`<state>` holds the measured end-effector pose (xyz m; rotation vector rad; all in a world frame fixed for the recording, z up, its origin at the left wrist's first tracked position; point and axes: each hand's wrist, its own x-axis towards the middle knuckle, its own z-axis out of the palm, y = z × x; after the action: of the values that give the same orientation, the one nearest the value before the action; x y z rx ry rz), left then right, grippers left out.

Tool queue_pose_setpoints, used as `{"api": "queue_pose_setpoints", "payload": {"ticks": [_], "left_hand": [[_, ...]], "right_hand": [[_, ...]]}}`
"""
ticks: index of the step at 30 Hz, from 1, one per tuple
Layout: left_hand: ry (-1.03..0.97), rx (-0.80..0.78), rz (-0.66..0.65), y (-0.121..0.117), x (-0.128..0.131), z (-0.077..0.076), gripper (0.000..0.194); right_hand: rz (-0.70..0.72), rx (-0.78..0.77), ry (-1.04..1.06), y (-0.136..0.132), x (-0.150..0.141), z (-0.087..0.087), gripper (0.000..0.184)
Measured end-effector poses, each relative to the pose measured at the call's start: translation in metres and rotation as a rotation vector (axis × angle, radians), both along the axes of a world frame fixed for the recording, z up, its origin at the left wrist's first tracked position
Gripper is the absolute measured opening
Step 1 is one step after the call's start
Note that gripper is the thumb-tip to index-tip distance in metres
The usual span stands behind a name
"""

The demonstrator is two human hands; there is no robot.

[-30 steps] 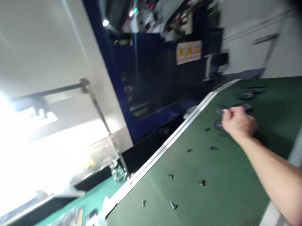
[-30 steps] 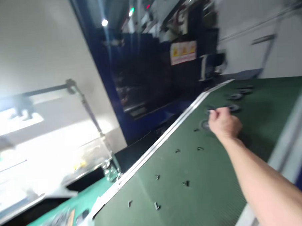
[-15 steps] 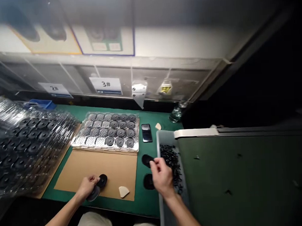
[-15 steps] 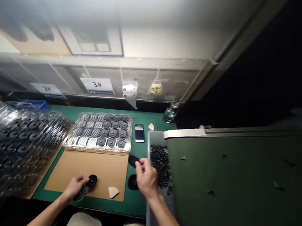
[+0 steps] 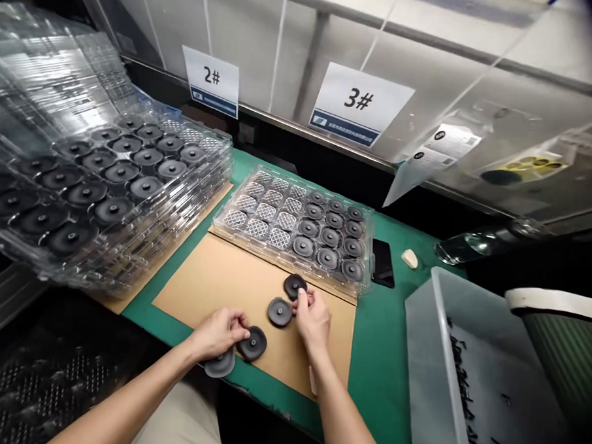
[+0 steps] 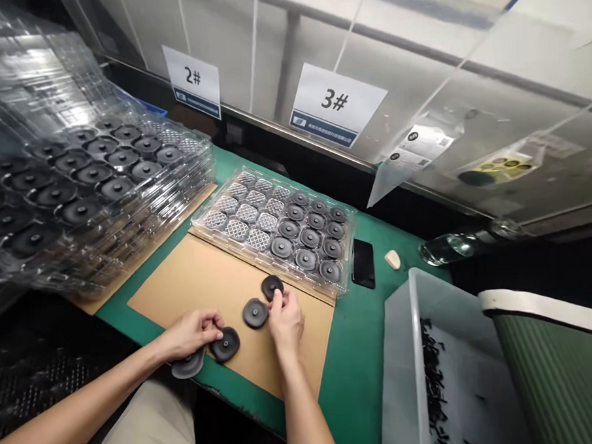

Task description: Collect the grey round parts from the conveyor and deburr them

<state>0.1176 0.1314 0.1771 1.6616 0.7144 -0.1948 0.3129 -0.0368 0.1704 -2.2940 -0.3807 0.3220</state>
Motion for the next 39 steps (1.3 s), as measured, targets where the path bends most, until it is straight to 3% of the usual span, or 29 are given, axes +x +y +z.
{"api": "queue_pose_setpoints", "payload": {"ticks": [3, 5, 8, 11, 13, 15, 18, 22, 24, 26, 28, 30, 33, 35, 39], "left_hand": [[-0.123, 0.043, 0.153, -0.009, -0.011, -0.003, 0.032], [-0.199, 0.071, 0.287, -0.024, -0.022, 0.000, 0.038], [-0.318, 0.083, 0.429, -0.061, -0.049, 0.015, 0.043], [-0.415, 0.068, 0.485, -0.107, -0.088, 0.035, 0.042], [-0.454, 0.016, 0.457, -0.135, -0.118, 0.045, 0.041], [-0.470, -0.082, 0.358, -0.156, -0.148, 0.051, 0.044], [-0.476, -0.254, 0.161, -0.174, -0.186, 0.050, 0.050], [-0.462, -0.493, 0.009, -0.182, -0.212, 0.038, 0.067], [-0.442, -0.524, 0.013, -0.182, -0.214, 0.028, 0.072], [-0.427, -0.518, 0.070, -0.180, -0.211, 0.015, 0.070], [-0.416, -0.542, 0.146, -0.175, -0.205, 0.003, 0.069], [-0.404, -0.607, 0.217, -0.169, -0.200, -0.005, 0.071], [-0.371, -0.730, 0.296, -0.160, -0.196, -0.006, 0.065], [-0.372, -0.824, 0.350, -0.155, -0.196, -0.003, 0.056], [-0.475, -1.004, 0.458, -0.148, -0.196, 0.001, 0.049]], "right_hand": [[0.014, 0.047, -0.021, -0.026, -0.013, 0.016, 0.046], [0.081, 0.093, -0.020, -0.047, -0.046, 0.029, 0.045], [0.315, 0.166, 0.057, -0.077, -0.130, 0.046, 0.044], [0.511, 0.262, 0.105, -0.107, -0.219, 0.051, 0.043], [0.476, 0.382, 0.191, -0.124, -0.262, 0.048, 0.047], [0.344, 0.546, 0.396, -0.140, -0.286, 0.041, 0.051], [0.217, 0.723, 0.673, -0.158, -0.303, 0.030, 0.051], [0.165, 0.797, 0.941, -0.171, -0.320, 0.013, 0.048], [0.219, 0.702, 0.905, -0.174, -0.322, 0.003, 0.049], [0.304, 0.516, 0.663, -0.176, -0.311, -0.004, 0.054], [0.303, 0.378, 0.353, -0.176, -0.282, -0.007, 0.054], [0.188, 0.341, 0.066, -0.175, -0.240, -0.005, 0.041], [0.091, 0.261, -0.262, -0.168, -0.170, 0.000, 0.042], [0.169, 0.134, -0.415, -0.163, -0.133, 0.000, 0.045], [0.241, 0.048, -0.460, -0.155, -0.103, -0.005, 0.038]]}}
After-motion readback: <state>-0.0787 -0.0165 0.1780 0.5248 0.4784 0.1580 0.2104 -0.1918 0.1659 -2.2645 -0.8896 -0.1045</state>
